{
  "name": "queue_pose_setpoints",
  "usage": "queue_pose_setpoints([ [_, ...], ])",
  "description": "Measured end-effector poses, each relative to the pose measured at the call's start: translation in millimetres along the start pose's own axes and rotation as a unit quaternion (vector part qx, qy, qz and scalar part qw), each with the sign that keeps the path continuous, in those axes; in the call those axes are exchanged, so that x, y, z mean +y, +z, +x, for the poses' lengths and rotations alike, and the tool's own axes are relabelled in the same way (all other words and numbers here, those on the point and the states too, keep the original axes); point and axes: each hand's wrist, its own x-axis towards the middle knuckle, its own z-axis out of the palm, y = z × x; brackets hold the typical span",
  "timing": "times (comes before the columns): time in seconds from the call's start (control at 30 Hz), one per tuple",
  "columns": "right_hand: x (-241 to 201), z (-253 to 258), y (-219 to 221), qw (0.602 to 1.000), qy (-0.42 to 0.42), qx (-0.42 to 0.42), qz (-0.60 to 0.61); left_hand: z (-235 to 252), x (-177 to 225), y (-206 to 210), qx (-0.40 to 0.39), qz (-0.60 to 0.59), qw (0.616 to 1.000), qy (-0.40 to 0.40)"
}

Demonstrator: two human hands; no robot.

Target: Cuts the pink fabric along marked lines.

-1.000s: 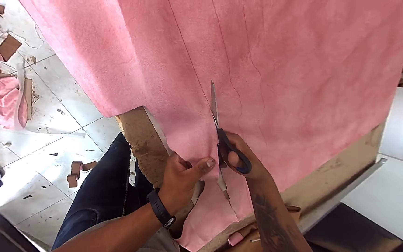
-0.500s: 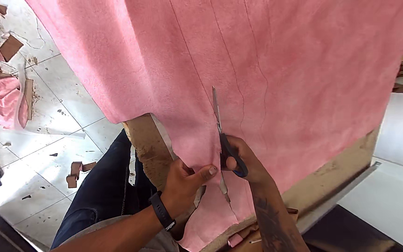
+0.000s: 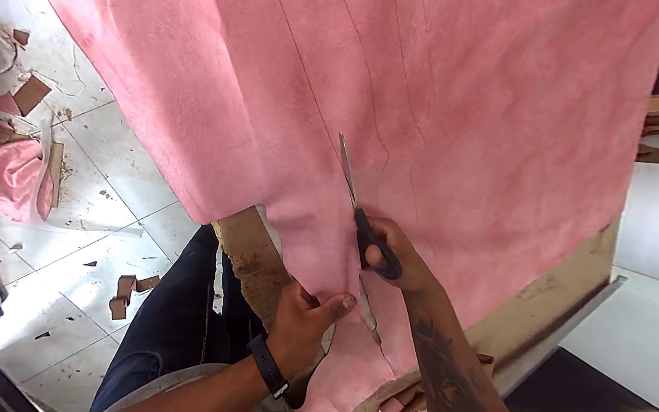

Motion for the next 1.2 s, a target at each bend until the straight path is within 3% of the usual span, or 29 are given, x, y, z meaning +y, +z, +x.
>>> queue_pose_setpoints([
  [0.2, -16, 20, -5, 0.999, -0.025, -0.03, -0.015, 0, 5, -3, -0.006, -0.011, 1.0, 0.007],
  [0.5, -18, 26, 6, 0.999, 0.012, 0.027, -0.03, -1, 0, -6, -0.012, -0.009, 1.0, 0.007],
  [0.77, -17, 42, 4, 0.999, -0.006, 0.04, -0.028, -1, -2, -10, -0.007, 0.0, 1.0, 0.018],
  [1.03, -49, 81, 0, 0.998, -0.051, -0.014, -0.04, 1, -9, -16, 0.002, 0.001, 0.999, 0.042],
  [1.2, -46, 85, 0, 0.998, -0.062, -0.017, -0.019, 1, -13, -17, 0.001, 0.01, 0.998, 0.057],
])
